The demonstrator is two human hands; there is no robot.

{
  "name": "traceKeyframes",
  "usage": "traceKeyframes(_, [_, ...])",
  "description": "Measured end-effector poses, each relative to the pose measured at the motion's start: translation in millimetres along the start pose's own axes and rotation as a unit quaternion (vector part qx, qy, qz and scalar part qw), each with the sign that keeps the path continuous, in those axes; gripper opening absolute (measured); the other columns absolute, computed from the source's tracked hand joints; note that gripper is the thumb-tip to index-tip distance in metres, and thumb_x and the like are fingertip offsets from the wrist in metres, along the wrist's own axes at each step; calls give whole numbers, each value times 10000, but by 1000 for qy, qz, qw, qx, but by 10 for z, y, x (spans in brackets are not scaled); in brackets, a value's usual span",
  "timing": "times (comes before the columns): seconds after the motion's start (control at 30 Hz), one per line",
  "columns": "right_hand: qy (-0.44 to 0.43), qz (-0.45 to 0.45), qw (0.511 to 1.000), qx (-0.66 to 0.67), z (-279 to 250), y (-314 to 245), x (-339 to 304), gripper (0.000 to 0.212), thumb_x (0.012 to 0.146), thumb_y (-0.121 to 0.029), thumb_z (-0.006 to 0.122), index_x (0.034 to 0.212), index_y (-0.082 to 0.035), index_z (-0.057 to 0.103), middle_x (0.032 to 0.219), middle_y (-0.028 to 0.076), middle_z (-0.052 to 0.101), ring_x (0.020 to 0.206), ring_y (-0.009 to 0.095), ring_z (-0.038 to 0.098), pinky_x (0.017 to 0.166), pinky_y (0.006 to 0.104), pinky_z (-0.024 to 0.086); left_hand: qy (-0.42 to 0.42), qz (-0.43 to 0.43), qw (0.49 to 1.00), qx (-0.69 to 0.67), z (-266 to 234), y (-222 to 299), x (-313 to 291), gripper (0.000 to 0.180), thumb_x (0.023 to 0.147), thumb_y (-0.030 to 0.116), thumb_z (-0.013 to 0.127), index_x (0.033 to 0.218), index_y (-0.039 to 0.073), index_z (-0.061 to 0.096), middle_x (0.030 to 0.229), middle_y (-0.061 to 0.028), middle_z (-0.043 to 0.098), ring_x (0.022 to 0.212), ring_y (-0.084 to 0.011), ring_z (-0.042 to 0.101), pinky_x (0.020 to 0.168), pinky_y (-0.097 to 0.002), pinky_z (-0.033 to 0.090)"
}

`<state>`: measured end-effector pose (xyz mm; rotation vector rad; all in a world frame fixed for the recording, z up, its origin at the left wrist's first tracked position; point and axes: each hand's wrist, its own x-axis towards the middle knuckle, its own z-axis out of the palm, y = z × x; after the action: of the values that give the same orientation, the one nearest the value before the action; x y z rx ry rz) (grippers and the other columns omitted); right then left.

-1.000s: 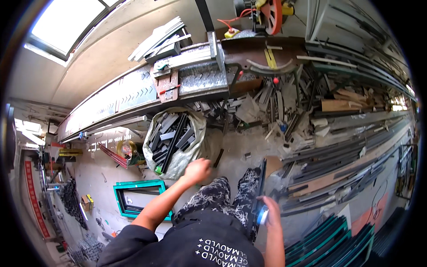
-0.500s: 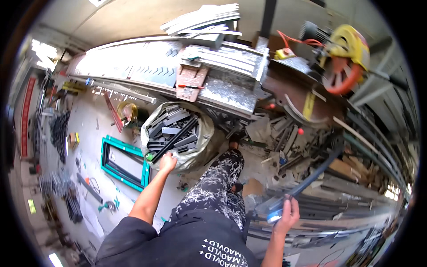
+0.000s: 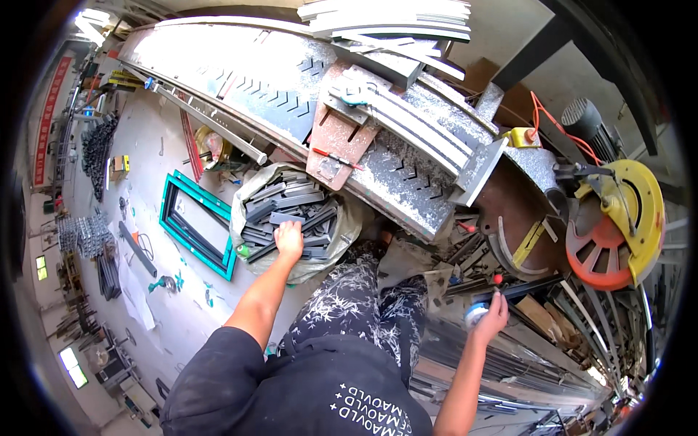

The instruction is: The person moves a green window frame onto a stack, measures a frame on the floor with a tape measure, and operates a control panel for a cutting saw after retrieving a metal piece.

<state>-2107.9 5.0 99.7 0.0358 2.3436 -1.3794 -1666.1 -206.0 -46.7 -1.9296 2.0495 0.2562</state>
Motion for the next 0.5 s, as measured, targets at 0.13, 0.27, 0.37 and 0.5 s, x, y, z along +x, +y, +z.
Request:
traceKeyframes(0.13, [-2,4,1000,-12,197,142,251,373,848,-188,588,1113,74,562,1074,100,587,950,162,532,852,262,392,78,23,997,-19,-41,51,-6,81,754,114,523,815,86,569,840,-87,557,885,-264,532,759,-390,431])
traceKeyframes(0.27, [-25,15,999,-42,429,203,634,371,846,-160,551,1154,47,546,1112,110,578,987,178,531,867,283,392,74,29,995,-52,-152,172,-92,63,765,95,502,823,75,515,852,-112,575,875,-267,556,776,-405,437])
traceKeyframes(0.37, [-74,-54,993,-71,496,321,1115,381,841,-170,563,1160,37,556,1118,136,595,960,188,553,861,293,404,41,51,995,-80,-523,299,-148,115,774,105,542,874,55,515,859,-128,582,884,-285,561,801,-406,436])
traceKeyframes(0.5, [-100,-110,984,-100,729,213,1242,424,853,-202,554,1202,36,517,1156,160,575,1032,225,539,916,295,374,103,114,946,-285,-889,222,-327,285,860,203,514,1094,43,531,956,-161,594,918,-333,549,794,-429,436])
